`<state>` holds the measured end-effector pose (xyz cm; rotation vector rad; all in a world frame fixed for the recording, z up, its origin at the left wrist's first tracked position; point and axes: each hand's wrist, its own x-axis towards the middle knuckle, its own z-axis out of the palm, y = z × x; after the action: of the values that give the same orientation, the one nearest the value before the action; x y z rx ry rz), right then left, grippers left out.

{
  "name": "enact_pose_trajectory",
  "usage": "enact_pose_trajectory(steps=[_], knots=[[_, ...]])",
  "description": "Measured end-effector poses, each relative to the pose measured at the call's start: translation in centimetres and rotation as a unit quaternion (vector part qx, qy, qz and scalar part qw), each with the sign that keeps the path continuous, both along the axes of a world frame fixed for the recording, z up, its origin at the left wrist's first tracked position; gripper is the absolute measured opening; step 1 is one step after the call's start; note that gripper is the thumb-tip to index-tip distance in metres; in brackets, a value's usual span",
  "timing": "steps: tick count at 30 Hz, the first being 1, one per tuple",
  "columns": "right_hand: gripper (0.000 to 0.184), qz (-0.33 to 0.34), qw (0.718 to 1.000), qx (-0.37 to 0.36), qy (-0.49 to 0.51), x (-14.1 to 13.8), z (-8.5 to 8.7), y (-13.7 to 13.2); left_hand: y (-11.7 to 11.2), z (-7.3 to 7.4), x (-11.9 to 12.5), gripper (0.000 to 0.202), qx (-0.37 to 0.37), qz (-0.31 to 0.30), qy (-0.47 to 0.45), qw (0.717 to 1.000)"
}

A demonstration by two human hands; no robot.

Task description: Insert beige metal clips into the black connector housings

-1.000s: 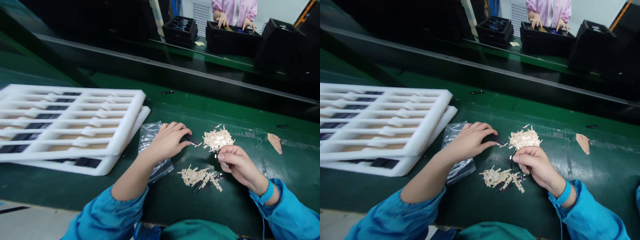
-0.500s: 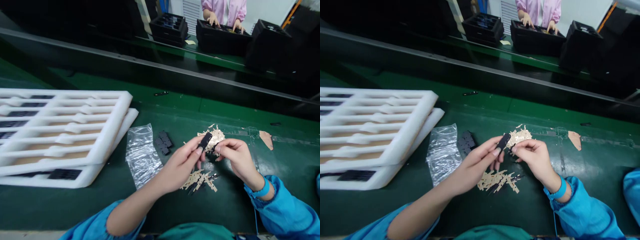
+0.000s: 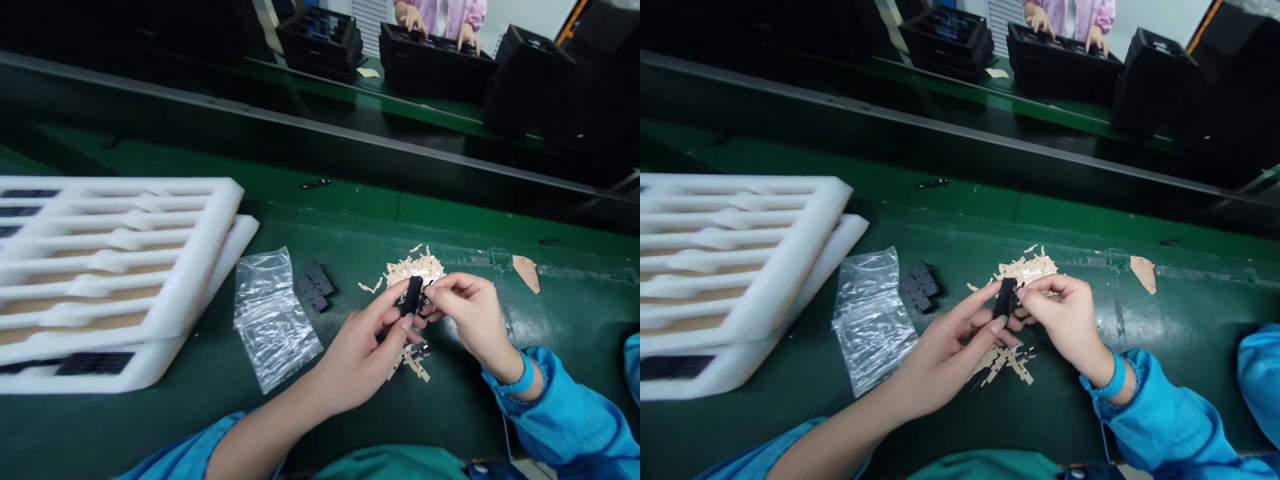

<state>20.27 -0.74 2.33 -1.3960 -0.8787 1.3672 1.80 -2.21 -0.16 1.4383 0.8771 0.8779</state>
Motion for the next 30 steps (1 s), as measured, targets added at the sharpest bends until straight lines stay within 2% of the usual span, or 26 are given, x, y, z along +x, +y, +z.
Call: enact_pose_trajectory(steps=[14,30], knots=[[0.011,-0.001,1.0,0.012,-0.02,-0.16,-0.28,-0.02,-0.02,-0.33,0.05,0.054,0.052,-0.003,0.019,0.998],[0.016,0.006,1.0,-0.002,0.009,-0.29,-0.1,0.05,-0.1,0.15,0.07,0.053,0.009,0.004,-0.003,1.0]])
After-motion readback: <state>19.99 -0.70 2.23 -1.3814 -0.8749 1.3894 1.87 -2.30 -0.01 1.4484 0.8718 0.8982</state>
